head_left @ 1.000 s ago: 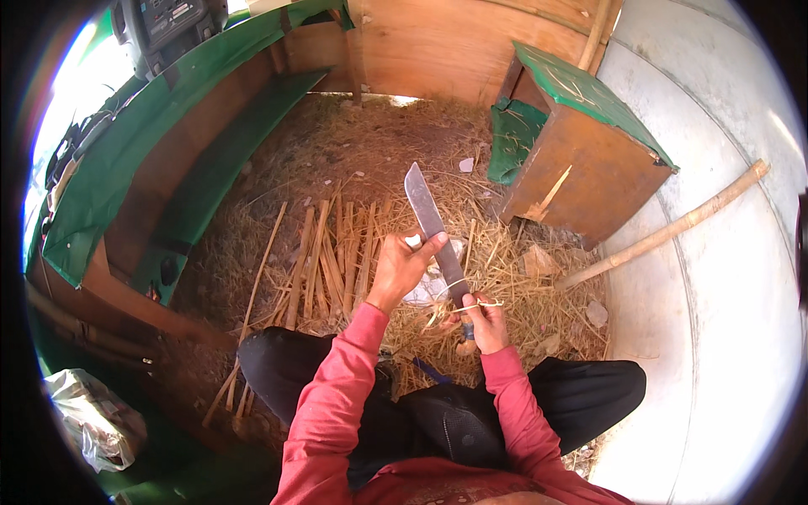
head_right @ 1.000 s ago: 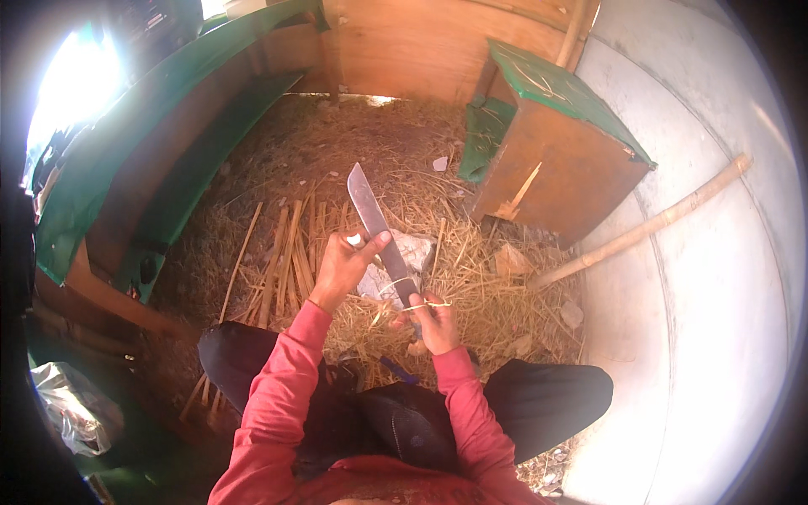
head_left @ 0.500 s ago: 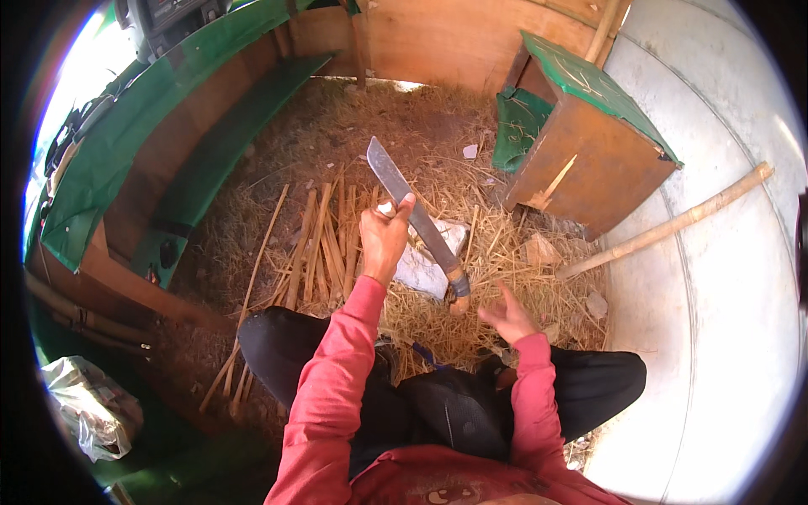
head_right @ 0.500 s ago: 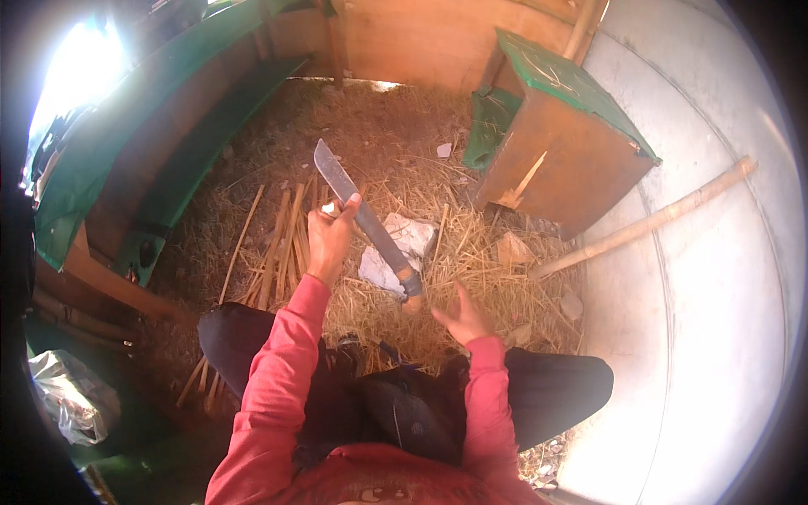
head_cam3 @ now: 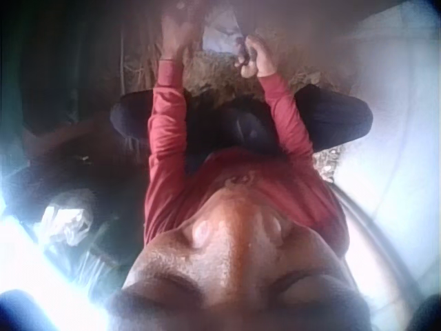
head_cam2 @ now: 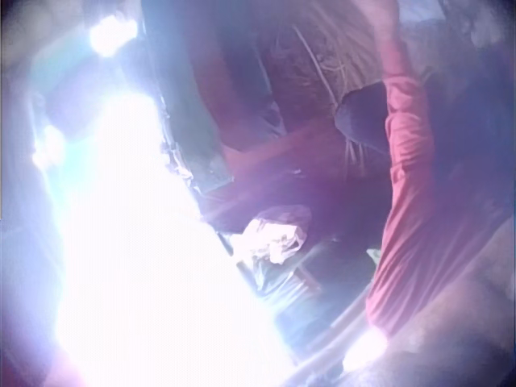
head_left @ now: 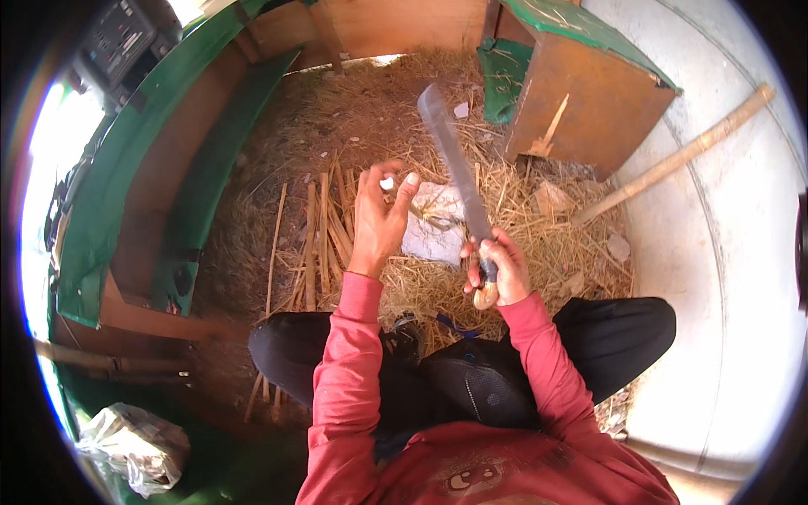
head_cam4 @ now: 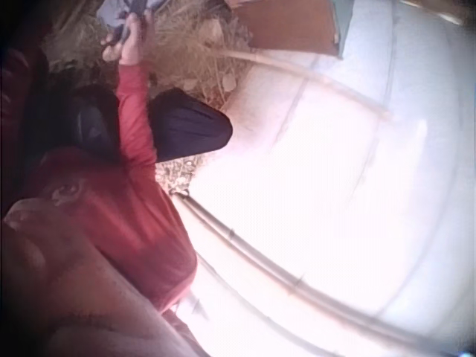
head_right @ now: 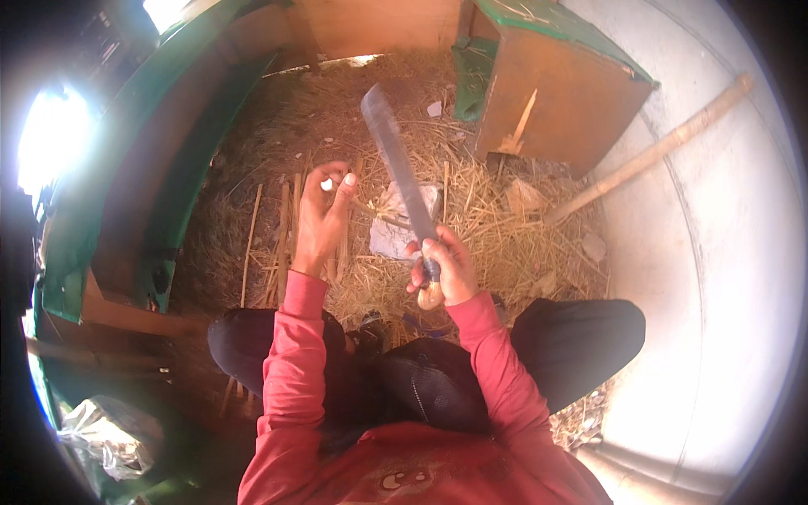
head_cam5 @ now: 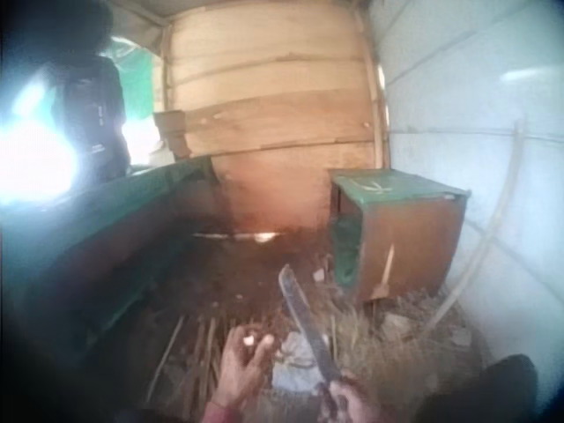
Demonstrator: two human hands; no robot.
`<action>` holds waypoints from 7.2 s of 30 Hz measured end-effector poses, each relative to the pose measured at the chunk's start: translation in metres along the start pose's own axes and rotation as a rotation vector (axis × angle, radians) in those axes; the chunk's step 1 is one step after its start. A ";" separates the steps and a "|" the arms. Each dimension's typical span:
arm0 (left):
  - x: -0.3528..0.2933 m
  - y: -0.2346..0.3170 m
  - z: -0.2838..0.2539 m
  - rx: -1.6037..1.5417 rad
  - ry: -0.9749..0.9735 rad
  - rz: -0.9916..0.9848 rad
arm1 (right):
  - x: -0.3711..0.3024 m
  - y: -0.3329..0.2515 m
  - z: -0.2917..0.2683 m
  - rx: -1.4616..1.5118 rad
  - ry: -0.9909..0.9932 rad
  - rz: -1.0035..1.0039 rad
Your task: The person sits cross-legged on a straw-covered floor and uses a knife to shave thin strips from bamboo sticks. They hold the bamboo in one hand and carefully scrape the surface with the knife, occasionally adjusting their grip or the stick's orientation.
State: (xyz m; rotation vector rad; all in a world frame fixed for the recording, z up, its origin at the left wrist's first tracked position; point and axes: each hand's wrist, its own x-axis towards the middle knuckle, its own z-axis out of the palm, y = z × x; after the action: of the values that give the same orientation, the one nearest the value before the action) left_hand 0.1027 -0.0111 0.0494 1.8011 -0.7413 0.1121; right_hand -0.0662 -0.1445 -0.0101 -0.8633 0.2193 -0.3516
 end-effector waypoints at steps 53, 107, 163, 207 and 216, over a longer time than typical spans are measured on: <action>0.004 0.013 0.014 0.489 0.391 0.302 | 0.004 0.069 0.004 -1.293 0.345 -0.603; 0.025 0.020 -0.004 0.442 0.172 0.087 | 0.039 0.027 0.007 -0.948 0.207 -0.189; 0.059 0.003 0.017 0.255 0.273 0.214 | 0.102 0.153 -0.179 -0.569 0.198 0.766; 0.074 -0.016 -0.003 0.248 0.247 -0.014 | 0.100 0.219 -0.229 -2.070 0.317 0.087; 0.073 -0.042 -0.026 0.321 0.361 -0.020 | 0.111 0.173 -0.211 -0.959 0.300 0.626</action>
State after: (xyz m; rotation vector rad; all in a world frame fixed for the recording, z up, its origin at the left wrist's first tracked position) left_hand 0.1908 -0.0116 0.0555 2.0148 -0.4638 0.5545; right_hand 0.0039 -0.2326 -0.2823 -1.6120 0.9620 0.2576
